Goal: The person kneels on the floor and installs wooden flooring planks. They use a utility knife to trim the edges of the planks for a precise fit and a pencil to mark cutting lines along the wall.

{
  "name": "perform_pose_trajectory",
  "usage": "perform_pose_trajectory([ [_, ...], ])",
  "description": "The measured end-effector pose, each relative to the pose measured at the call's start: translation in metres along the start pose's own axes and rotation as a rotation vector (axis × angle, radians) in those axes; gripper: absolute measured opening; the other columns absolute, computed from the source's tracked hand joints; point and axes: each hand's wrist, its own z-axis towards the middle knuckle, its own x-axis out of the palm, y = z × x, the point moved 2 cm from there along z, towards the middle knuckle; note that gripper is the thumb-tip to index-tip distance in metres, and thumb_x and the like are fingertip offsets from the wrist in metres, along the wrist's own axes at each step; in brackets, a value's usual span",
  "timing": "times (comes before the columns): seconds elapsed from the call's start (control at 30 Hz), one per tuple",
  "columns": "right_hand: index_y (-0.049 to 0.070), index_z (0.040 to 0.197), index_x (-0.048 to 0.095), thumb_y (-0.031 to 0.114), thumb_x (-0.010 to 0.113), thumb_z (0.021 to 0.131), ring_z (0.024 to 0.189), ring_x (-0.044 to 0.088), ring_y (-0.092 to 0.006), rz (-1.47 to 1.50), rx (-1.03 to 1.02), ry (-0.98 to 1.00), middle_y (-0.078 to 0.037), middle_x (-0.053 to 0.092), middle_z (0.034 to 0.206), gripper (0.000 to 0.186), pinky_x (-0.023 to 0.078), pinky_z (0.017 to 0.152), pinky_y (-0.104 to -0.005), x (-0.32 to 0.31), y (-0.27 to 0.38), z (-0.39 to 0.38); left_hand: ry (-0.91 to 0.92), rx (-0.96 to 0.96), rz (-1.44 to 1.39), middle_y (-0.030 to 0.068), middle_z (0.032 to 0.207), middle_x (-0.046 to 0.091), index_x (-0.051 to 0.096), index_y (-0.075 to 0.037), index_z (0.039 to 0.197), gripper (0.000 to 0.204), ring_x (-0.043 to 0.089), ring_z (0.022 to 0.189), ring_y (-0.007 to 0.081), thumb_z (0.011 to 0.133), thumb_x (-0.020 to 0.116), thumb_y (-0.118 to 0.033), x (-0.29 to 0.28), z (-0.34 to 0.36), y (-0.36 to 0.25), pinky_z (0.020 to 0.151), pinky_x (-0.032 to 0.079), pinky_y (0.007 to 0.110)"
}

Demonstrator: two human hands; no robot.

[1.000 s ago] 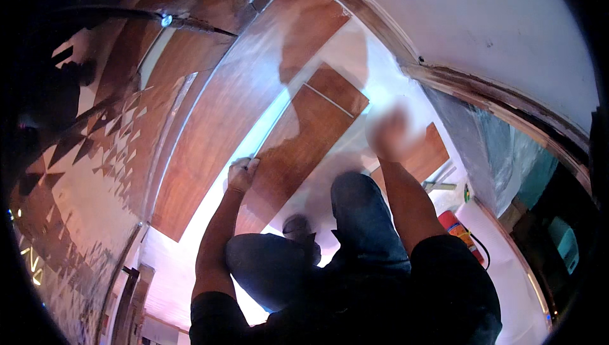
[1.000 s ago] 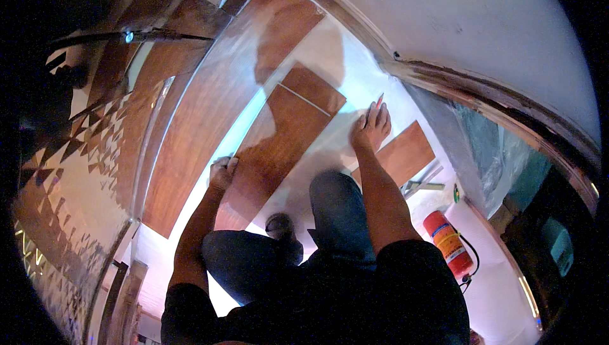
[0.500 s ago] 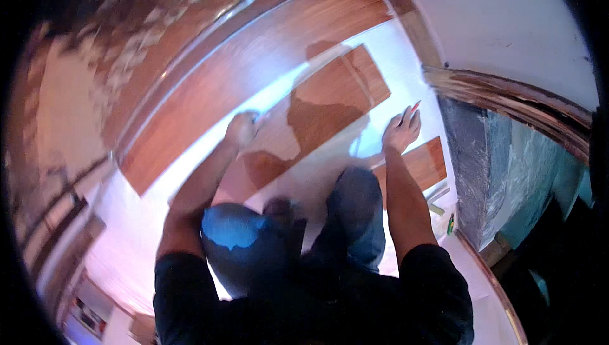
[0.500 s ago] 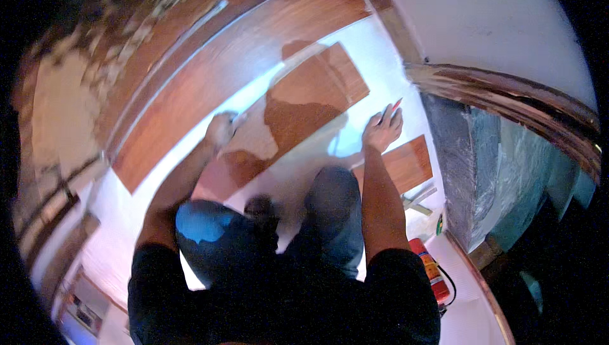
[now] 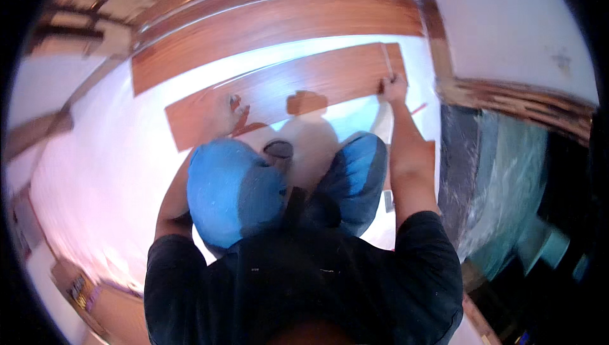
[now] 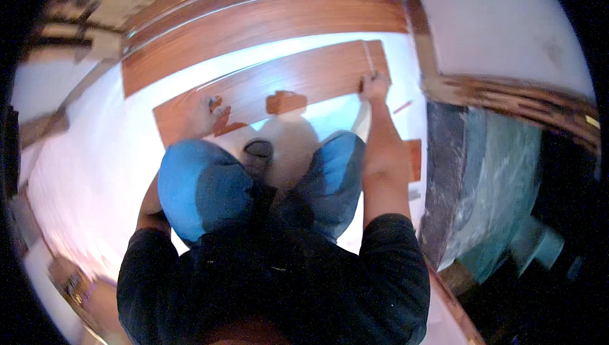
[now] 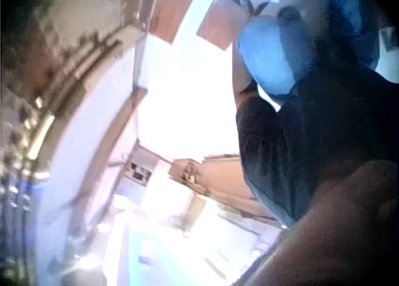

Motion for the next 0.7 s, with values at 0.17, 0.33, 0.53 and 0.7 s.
perform_pose_trajectory([
  [0.17, -0.007, 0.093, 0.074, 0.055, 0.069, 0.092, 0.086, 0.072, -0.0368, 0.077, 0.030, 0.186, -0.025, 0.075, 0.089, 0.062, 0.055, 0.082, -0.0459, 0.015, -0.059, -0.003, -0.243, -0.391, -1.249, 0.0198, 0.130, 0.065, 0.059, 0.000, 0.129, 0.040, 0.067, 0.112, 0.0339, 0.101, 0.066, -0.029, 0.077, -0.074, 0.135, 0.095, 0.055, 0.044],
  [0.33, -0.007, 0.092, 0.073, 0.067, 0.066, 0.091, 0.085, 0.069, -0.0339, 0.014, 0.037, 0.076, -0.023, 0.073, 0.091, 0.074, 0.053, 0.080, -0.0469, 0.038, -0.044, -0.047, -0.406, -0.426, -1.748, 0.0191, 0.132, 0.065, 0.059, 0.000, 0.130, 0.040, 0.066, 0.113, 0.0334, 0.102, 0.065, -0.029, 0.107, -0.088, 0.162, 0.097, 0.055, 0.044],
  [0.53, 0.012, 0.067, 0.060, 0.076, 0.063, 0.089, 0.051, 0.037, -0.0135, 0.348, 0.404, 0.451, -0.001, 0.050, 0.059, 0.069, 0.028, 0.049, -0.0323, 0.013, 0.016, -0.122, -0.471, -0.383, -1.916, 0.0183, 0.133, 0.065, 0.059, -0.001, 0.131, 0.040, 0.065, 0.115, 0.0329, 0.103, 0.064, -0.029, 0.110, -0.088, 0.171, 0.099, 0.054, 0.044],
  [0.7, 0.007, 0.068, 0.057, 0.059, 0.060, 0.101, 0.054, 0.043, -0.0101, 0.496, 0.092, 0.125, 0.001, 0.048, 0.060, 0.062, 0.035, 0.049, -0.0309, -0.065, 0.068, -0.150, -0.448, -0.320, -1.997, 0.0177, 0.134, 0.065, 0.059, -0.001, 0.132, 0.040, 0.065, 0.117, 0.0324, 0.104, 0.063, -0.029, 0.113, -0.073, 0.169, 0.100, 0.054, 0.044],
])
